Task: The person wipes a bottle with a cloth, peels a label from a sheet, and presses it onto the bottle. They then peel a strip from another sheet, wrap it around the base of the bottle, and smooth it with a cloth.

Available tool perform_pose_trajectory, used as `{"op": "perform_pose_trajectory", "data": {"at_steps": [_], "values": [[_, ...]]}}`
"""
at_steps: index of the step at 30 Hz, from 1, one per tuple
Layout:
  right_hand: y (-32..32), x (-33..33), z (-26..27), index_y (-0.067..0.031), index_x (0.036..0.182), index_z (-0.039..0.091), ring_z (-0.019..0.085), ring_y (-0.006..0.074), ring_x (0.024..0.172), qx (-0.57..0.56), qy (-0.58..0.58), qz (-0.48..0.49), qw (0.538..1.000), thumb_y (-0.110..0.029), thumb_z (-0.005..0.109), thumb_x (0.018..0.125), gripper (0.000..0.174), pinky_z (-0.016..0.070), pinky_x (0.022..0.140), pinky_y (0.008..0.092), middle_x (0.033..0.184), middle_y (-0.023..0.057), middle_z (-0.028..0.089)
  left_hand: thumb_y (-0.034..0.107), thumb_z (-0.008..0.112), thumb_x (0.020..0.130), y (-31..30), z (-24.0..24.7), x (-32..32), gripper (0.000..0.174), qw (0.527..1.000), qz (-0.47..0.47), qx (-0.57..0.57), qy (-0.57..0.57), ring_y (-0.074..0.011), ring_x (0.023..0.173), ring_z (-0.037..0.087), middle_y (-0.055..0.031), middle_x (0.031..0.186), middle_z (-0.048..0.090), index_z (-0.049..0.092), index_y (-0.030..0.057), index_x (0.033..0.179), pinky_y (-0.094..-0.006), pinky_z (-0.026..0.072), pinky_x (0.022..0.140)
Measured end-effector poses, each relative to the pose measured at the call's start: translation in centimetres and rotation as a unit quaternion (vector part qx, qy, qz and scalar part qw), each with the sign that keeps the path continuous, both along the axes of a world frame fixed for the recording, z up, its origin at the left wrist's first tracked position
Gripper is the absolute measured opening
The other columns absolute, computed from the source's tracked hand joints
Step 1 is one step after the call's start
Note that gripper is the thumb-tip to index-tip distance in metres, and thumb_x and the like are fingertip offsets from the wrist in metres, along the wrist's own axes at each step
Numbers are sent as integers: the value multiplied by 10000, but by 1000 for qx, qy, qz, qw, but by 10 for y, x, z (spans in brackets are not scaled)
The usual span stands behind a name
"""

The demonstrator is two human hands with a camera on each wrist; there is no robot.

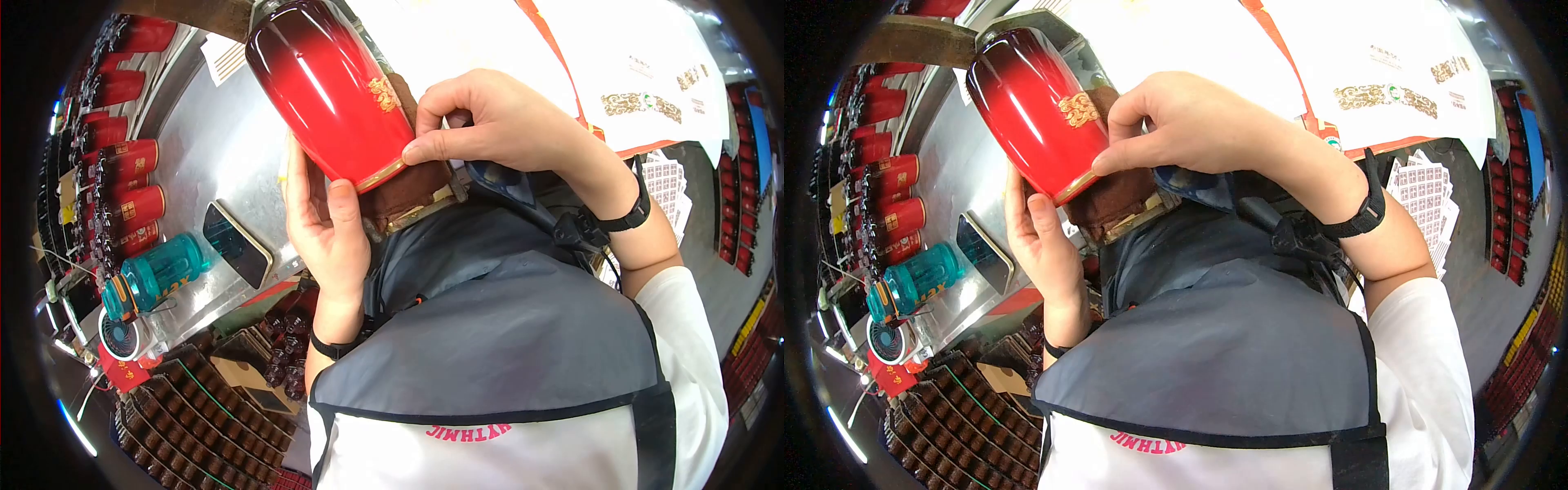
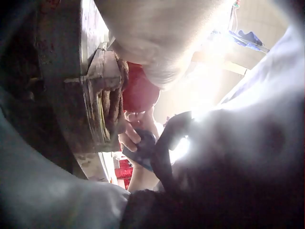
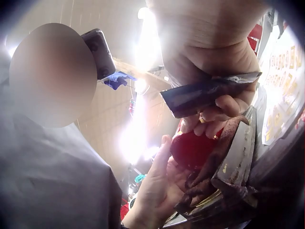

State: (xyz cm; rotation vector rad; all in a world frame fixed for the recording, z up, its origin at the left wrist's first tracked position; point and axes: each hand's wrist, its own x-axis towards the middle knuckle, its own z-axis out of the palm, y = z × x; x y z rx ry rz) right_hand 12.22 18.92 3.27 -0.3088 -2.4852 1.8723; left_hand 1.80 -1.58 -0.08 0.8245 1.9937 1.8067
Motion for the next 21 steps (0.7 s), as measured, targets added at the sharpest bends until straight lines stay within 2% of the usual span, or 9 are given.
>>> {"op": "perform_pose_trajectory", "data": {"at_steps": [2, 3, 5, 6, 9, 13, 16, 19, 21], "values": [[0, -1, 0, -40, 783, 691, 432, 47, 580, -4, 2, -2, 1000, -251, 764, 861, 237, 340, 522, 237, 627, -39, 534, 213, 576, 989, 0, 0, 3, 563, 994, 22, 48, 100, -319, 1324, 481, -211, 1453, 460, 396, -60, 1448, -415, 363, 1115], [0, -2, 2, -21, 761, 689, 477, 91, 582, -6, -10, -1, 1000, -285, 765, 848, 288, 384, 548, 268, 625, 14, 565, 213, 576, 989, -6, -1, 3, 563, 994, 21, 46, 101, -319, 1324, 481, -211, 1453, 460, 396, -60, 1448, -415, 363, 1115], [1, -2, 3, -3, 739, 687, 521, 135, 584, -11, -22, -2, 1000, -318, 767, 835, 339, 428, 573, 300, 622, 67, 595, 236, 478, 1039, -29, -1, 1, 468, 906, 1, -75, 418, -351, 1253, 547, -247, 1358, 547, 458, -62, 1398, -419, 442, 1032], [0, -3, 2, -2, 735, 686, 519, 135, 580, -16, -22, -2, 1000, -320, 768, 834, 343, 427, 571, 300, 619, 68, 593, 224, 497, 1028, -36, 8, 0, 441, 880, -69, -95, 460, -409, 1214, 564, -276, 1309, 571, 496, -69, 1358, -454, 449, 1015], [1, -4, 0, 0, 731, 687, 518, 135, 575, -17, -29, 4, 999, -320, 769, 834, 346, 425, 569, 298, 613, 68, 592, 171, 571, 978, -39, 5, 6, 330, 846, -78, -98, 518, -389, 1158, 590, -248, 1282, 600, 633, -46, 1218, -449, 460, 1006], [-1, -4, -2, 2, 729, 688, 520, 130, 572, -33, -25, -1, 999, -320, 768, 835, 348, 425, 566, 296, 609, 65, 596, 131, 641, 910, -28, 8, 9, 290, 802, -77, -140, 575, -360, 1194, 554, -208, 1278, 615, 691, -2, 1163, -425, 464, 1015], [-1, -4, -2, 0, 723, 686, 523, 125, 574, -40, -20, -4, 999, -329, 771, 833, 357, 426, 567, 292, 611, 67, 601, 121, 759, 764, -13, 8, 9, 362, 765, -81, -116, 628, -298, 1217, 495, -83, 1272, 591, 741, 90, 1125, -415, 541, 905], [0, -4, -4, -29, 765, 682, 471, 51, 597, -35, -35, 17, 999, -242, 764, 863, 248, 380, 549, 242, 633, -24, 566, 108, 757, 762, -20, 6, 10, 361, 800, -85, -115, 583, -314, 1209, 511, -110, 1246, 612, 735, 71, 1121, -421, 538, 922], [0, -4, -5, -29, 762, 681, 471, 50, 599, -27, -30, 16, 999, -243, 764, 864, 252, 379, 548, 240, 631, -25, 565, 57, 675, 818, -31, 8, 6, 345, 816, -92, -101, 562, -375, 1159, 565, -214, 1236, 636, 688, -19, 1154, -427, 488, 1000]]}}
